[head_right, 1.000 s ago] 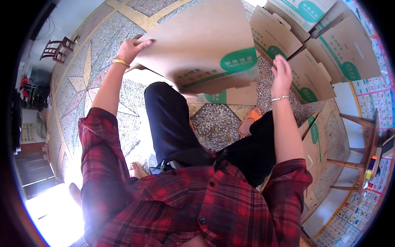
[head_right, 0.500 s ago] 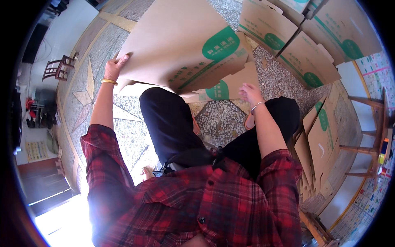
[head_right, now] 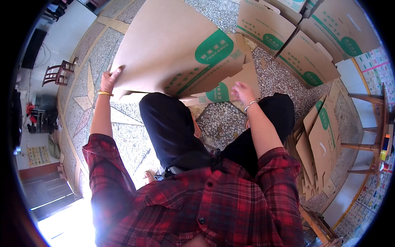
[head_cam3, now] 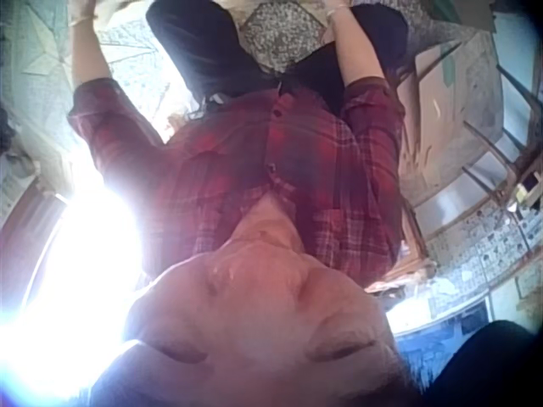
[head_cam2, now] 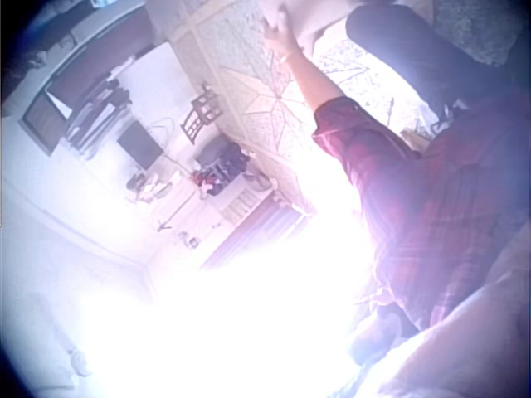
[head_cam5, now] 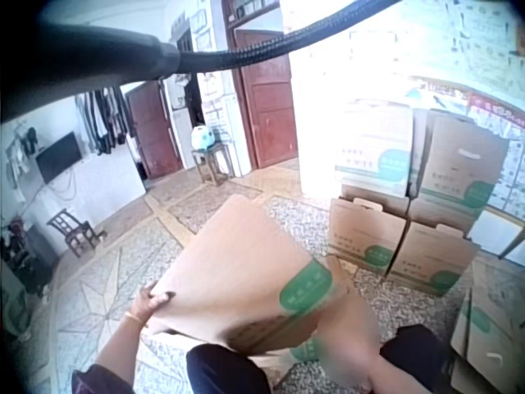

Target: The person sits on the floor and assembles flat cardboard boxes by folding the flaps and inserting white plastic fasteners to secure the structure. They repeatedly pick up a flat box, fold it into shape, and fasten it before setting it aside.

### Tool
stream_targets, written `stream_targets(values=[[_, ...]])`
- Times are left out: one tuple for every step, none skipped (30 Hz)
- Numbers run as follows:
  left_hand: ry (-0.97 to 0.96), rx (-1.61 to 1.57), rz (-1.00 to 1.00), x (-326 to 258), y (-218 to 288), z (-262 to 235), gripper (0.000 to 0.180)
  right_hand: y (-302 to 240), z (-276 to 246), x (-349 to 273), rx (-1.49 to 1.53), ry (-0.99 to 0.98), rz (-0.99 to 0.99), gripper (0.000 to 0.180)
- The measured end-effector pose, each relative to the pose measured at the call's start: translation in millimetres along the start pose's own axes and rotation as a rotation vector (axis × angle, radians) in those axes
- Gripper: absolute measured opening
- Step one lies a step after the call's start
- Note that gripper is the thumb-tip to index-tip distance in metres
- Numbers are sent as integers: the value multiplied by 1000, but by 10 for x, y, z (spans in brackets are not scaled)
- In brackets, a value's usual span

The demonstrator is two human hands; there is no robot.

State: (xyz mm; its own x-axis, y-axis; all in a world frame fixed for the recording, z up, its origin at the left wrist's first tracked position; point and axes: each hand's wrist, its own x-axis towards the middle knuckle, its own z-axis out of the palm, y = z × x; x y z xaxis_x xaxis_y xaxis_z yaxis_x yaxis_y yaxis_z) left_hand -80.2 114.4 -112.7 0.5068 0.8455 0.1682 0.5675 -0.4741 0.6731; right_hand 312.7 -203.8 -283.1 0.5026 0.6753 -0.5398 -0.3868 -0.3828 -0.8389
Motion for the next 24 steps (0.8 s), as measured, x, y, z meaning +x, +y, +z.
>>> stream_targets(values=[[-10, 3, -10, -1, -74, -20, 69, 12, 18, 15, -13, -6, -13, 38], [-21, 3, -18, -4, -52, -18, 68, 23, 25, 31, -9, 2, -25, 38], [-43, -21, -47, -5, -29, -15, 67, 34, 28, 45, -6, 10, -38, 39], [-65, -45, -75, -4, -4, -10, 67, 41, 21, 57, -3, 19, -50, 39], [-83, -67, -107, -25, 33, -23, 66, 18, 37, 51, 7, 19, -75, 39], [-91, -89, -111, -40, 50, -32, 66, -11, 40, 43, 17, 20, -100, 39], [-99, -111, -115, -53, 64, -36, 66, -39, 40, 34, 28, 22, -124, 39], [-106, -134, -115, -53, 85, -37, 66, -84, 54, 29, -10, 62, -220, 41], [-108, -146, -110, -62, 110, -21, 67, -130, 71, 28, -49, 104, -315, 42], [-112, -158, -105, -75, 140, 5, 67, -183, 75, 26, -87, 147, -410, 43], [-111, -168, -97, -74, 176, 3, 67, -287, 73, 30, -153, 169, -548, 44], [-102, -174, -53, -69, 207, 22, 69, -423, 70, 31, -216, 189, -684, 45], [-131, -137, -69, -64, 248, 27, 69, -563, 68, 33, -278, 211, -820, 45], [-158, -97, -90, -73, 321, 34, 69, -756, 122, -4, -373, 246, -961, 45], [-160, -99, -54, -89, 309, 20, 70, -994, 232, -82, -465, 273, -1102, 44], [-172, -107, -39, -83, 371, 38, 70, -1201, 294, -164, -564, 314, -1242, 44], [-189, -118, -22, -72, 449, 92, 70, -1343, 363, -211, -488, 242, -1218, 41], [-207, -133, -3, -50, 508, 146, 70, -1464, 431, -249, -416, 172, -1191, 38], [-216, -124, 28, -4, 527, 193, 68, -1564, 460, -305, -344, 103, -1162, 36], [-220, -136, 38, 5, 542, 220, 67, -1642, 447, -364, -342, 80, -1079, 33], [-224, -147, 48, 7, 558, 237, 67, -1712, 434, -421, -340, 56, -995, 32], [-228, -158, 57, 7, 565, 235, 66, -1740, 432, -447, -338, 33, -911, 31], [-293, -129, -14, 15, 601, 219, 63, -1711, 438, -438, -310, 45, -945, 34], [-304, -134, 4, 10, 642, 219, 63, -1684, 427, -445, -297, 51, -946, 35]])
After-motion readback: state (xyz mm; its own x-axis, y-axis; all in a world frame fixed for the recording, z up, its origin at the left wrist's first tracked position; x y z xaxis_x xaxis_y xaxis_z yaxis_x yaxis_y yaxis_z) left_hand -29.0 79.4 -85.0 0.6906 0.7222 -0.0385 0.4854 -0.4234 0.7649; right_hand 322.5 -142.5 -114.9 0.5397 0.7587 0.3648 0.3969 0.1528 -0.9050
